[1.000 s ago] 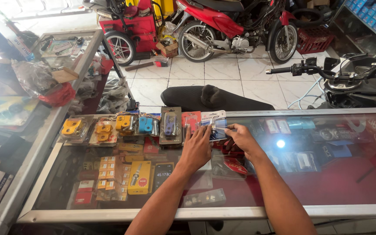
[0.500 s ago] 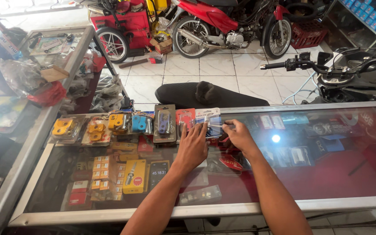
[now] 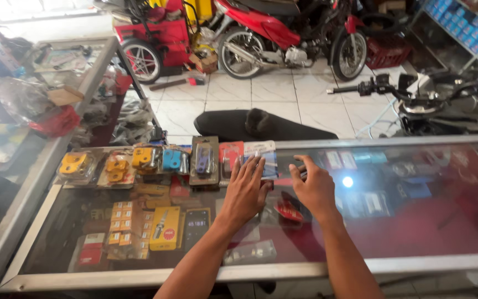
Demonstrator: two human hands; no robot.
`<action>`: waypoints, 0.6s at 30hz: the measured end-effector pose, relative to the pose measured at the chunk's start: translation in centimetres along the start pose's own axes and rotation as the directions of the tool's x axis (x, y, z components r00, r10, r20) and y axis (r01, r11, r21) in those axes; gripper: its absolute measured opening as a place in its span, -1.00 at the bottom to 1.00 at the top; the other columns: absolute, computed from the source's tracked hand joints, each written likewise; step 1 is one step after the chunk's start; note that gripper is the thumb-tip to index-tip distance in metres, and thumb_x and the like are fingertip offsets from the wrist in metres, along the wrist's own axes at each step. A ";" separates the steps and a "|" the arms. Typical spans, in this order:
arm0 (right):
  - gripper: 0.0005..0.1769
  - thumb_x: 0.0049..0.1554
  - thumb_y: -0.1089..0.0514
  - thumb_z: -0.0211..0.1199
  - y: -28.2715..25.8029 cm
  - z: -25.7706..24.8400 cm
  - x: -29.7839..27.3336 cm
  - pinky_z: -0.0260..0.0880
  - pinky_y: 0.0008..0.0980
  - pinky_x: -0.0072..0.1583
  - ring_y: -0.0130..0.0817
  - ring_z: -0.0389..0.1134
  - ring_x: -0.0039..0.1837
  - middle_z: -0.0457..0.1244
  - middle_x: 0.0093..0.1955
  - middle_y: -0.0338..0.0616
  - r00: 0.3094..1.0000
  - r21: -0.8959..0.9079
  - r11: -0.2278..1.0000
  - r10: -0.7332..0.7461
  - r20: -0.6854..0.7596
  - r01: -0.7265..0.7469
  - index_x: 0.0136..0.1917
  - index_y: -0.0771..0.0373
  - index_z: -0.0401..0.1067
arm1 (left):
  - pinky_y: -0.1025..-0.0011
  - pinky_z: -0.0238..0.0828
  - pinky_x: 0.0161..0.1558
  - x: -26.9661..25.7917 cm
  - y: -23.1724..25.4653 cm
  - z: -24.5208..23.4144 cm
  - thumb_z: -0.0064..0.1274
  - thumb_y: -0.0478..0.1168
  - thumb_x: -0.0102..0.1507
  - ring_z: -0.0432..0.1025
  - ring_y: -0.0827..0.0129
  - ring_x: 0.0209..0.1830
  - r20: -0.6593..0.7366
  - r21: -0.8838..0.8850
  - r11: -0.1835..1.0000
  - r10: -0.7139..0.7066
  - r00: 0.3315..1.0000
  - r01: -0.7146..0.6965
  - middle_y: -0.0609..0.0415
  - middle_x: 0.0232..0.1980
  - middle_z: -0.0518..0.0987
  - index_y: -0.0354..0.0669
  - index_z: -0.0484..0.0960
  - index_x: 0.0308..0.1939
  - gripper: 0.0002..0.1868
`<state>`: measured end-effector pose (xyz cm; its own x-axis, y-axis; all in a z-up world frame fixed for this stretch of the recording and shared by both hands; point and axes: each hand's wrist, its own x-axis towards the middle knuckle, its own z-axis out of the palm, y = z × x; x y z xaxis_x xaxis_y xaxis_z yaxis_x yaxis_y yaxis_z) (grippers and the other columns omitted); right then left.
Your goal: The person picks up several packaged motorcycle accessories from display shelves and places them in a row on a glass counter.
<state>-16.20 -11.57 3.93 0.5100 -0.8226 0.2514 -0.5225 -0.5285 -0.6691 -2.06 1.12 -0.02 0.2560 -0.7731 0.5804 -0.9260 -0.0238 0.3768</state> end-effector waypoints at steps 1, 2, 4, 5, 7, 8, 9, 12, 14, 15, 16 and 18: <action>-0.63 0.19 -0.03 0.23 -0.1 -0.3 -0.9 0.49 -0.16 -0.09 -0.15 0.52 -0.15 0.46 -0.15 -0.11 1.000 0.004 1.000 0.006 -0.009 -0.006 0.22 0.13 0.48 | -0.05 -0.16 0.55 0.0 0.2 0.1 0.10 -0.17 0.28 0.16 -0.02 0.54 0.016 -0.019 1.000 0.003 1.000 -0.003 -0.28 0.42 0.37 -0.44 0.31 0.42 -0.32; -0.63 0.18 -0.01 0.24 -0.2 -0.5 -1.9 0.49 -0.17 -0.07 -0.14 0.52 -0.14 0.46 -0.15 -0.10 1.000 -0.005 1.000 0.010 -0.009 -0.010 0.22 0.12 0.48 | -0.04 -0.16 0.56 -0.2 0.4 0.1 0.10 -0.17 0.29 0.16 -0.01 0.54 0.033 -0.038 0.999 0.006 0.999 -0.005 -0.27 0.42 0.37 -0.43 0.31 0.42 -0.32; -0.65 0.16 0.03 0.26 -0.6 -0.9 -3.6 0.48 -0.17 -0.05 -0.13 0.52 -0.12 0.46 -0.14 -0.08 0.999 -0.022 1.000 0.013 -0.032 -0.013 0.21 0.11 0.50 | -0.05 -0.15 0.53 -0.2 1.2 0.0 0.09 -0.19 0.25 0.16 -0.04 0.53 0.032 -0.059 0.997 0.046 0.998 -0.044 -0.27 0.43 0.36 -0.44 0.31 0.41 -0.31; -0.65 0.16 0.04 0.26 -0.7 -1.2 -4.6 0.48 -0.17 -0.04 -0.12 0.51 -0.10 0.46 -0.12 -0.07 0.999 -0.020 1.000 -0.003 -0.050 0.002 0.20 0.13 0.50 | -0.06 -0.14 0.52 -0.3 1.6 0.1 0.09 -0.19 0.23 0.15 -0.05 0.52 0.035 -0.074 0.995 0.069 0.997 -0.066 -0.28 0.44 0.36 -0.44 0.31 0.40 -0.30; -0.67 0.17 0.08 0.27 -0.7 -1.8 -6.7 0.47 -0.17 -0.02 -0.11 0.51 -0.07 0.45 -0.08 -0.04 0.996 -0.018 0.999 -0.033 -0.087 0.031 0.19 0.17 0.49 | -0.07 -0.14 0.53 -0.6 2.4 0.2 0.08 -0.20 0.27 0.15 -0.05 0.53 0.057 -0.100 0.988 0.124 0.991 -0.118 -0.27 0.44 0.36 -0.44 0.30 0.40 -0.33; -0.67 0.16 0.10 0.27 -0.7 -2.0 -7.7 0.46 -0.16 -0.01 -0.10 0.51 -0.06 0.45 -0.08 -0.04 0.994 -0.029 0.999 -0.022 -0.111 0.019 0.19 0.18 0.49 | -0.08 -0.14 0.54 -0.8 2.9 0.2 0.08 -0.20 0.29 0.15 -0.05 0.54 0.069 -0.114 0.983 0.152 0.986 -0.143 -0.27 0.44 0.36 -0.45 0.30 0.41 -0.35; -0.68 0.16 0.11 0.27 -0.8 -2.1 -8.7 0.45 -0.16 -0.01 -0.09 0.51 -0.05 0.45 -0.08 -0.04 0.991 -0.035 0.999 -0.013 -0.136 0.009 0.19 0.18 0.49 | -0.08 -0.14 0.53 -1.0 3.3 0.3 0.08 -0.22 0.28 0.15 -0.05 0.54 0.083 -0.124 0.978 0.180 0.980 -0.169 -0.27 0.44 0.35 -0.43 0.30 0.41 -0.35; -0.67 0.15 0.13 0.26 -1.4 -2.3 -11.4 0.45 -0.15 0.00 -0.06 0.49 -0.02 0.44 -0.04 -0.03 0.980 -0.051 0.996 0.063 -0.189 -0.073 0.19 0.20 0.49 | -0.10 -0.13 0.53 -1.4 4.3 0.2 0.08 -0.25 0.26 0.14 -0.05 0.54 0.119 -0.152 0.958 0.263 0.957 -0.244 -0.26 0.45 0.34 -0.40 0.30 0.42 -0.33; -0.66 0.16 0.14 0.26 -1.8 -2.4 -13.4 0.45 -0.15 0.04 -0.03 0.47 0.03 0.43 0.02 0.00 0.970 -0.072 0.994 0.058 -0.235 -0.077 0.20 0.22 0.48 | -0.11 -0.12 0.53 -1.8 4.9 0.0 0.09 -0.26 0.24 0.13 -0.05 0.55 0.147 -0.174 0.942 0.312 0.939 -0.286 -0.25 0.46 0.33 -0.37 0.30 0.43 -0.32; -0.66 0.17 0.15 0.25 -2.0 -2.5 -14.5 0.44 -0.14 0.09 -0.02 0.46 0.08 0.42 0.07 0.02 0.963 -0.095 0.995 0.017 -0.268 -0.044 0.21 0.24 0.48 | -0.11 -0.12 0.54 -2.0 5.4 -0.2 0.08 -0.28 0.23 0.13 -0.03 0.55 0.154 -0.167 0.932 0.347 0.925 -0.322 -0.24 0.47 0.33 -0.35 0.30 0.44 -0.32; -0.65 0.17 0.16 0.25 -2.3 -2.7 -15.4 0.44 -0.14 0.13 0.00 0.46 0.12 0.41 0.11 0.05 0.954 -0.120 0.993 -0.025 -0.298 -0.011 0.22 0.26 0.47 | -0.11 -0.11 0.54 -2.2 5.9 -0.4 0.07 -0.30 0.23 0.14 -0.02 0.56 0.160 -0.160 0.920 0.381 0.911 -0.357 -0.23 0.48 0.33 -0.33 0.31 0.45 -0.31; -0.61 0.17 0.16 0.24 -2.5 -3.1 -17.6 0.42 -0.13 0.16 0.00 0.43 0.17 0.38 0.17 0.04 0.959 -0.138 0.984 0.076 -0.273 -0.117 0.27 0.25 0.44 | -0.12 -0.11 0.55 -2.7 7.2 -0.6 0.07 -0.32 0.22 0.13 -0.01 0.57 0.166 -0.167 0.892 0.446 0.880 -0.420 -0.22 0.49 0.32 -0.31 0.31 0.45 -0.32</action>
<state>-25.95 3.58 3.33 0.2631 -0.8864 0.3810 -0.6678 -0.4523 -0.5912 -9.28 3.46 1.59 -0.2334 -0.7957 0.5590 -0.8872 0.4095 0.2125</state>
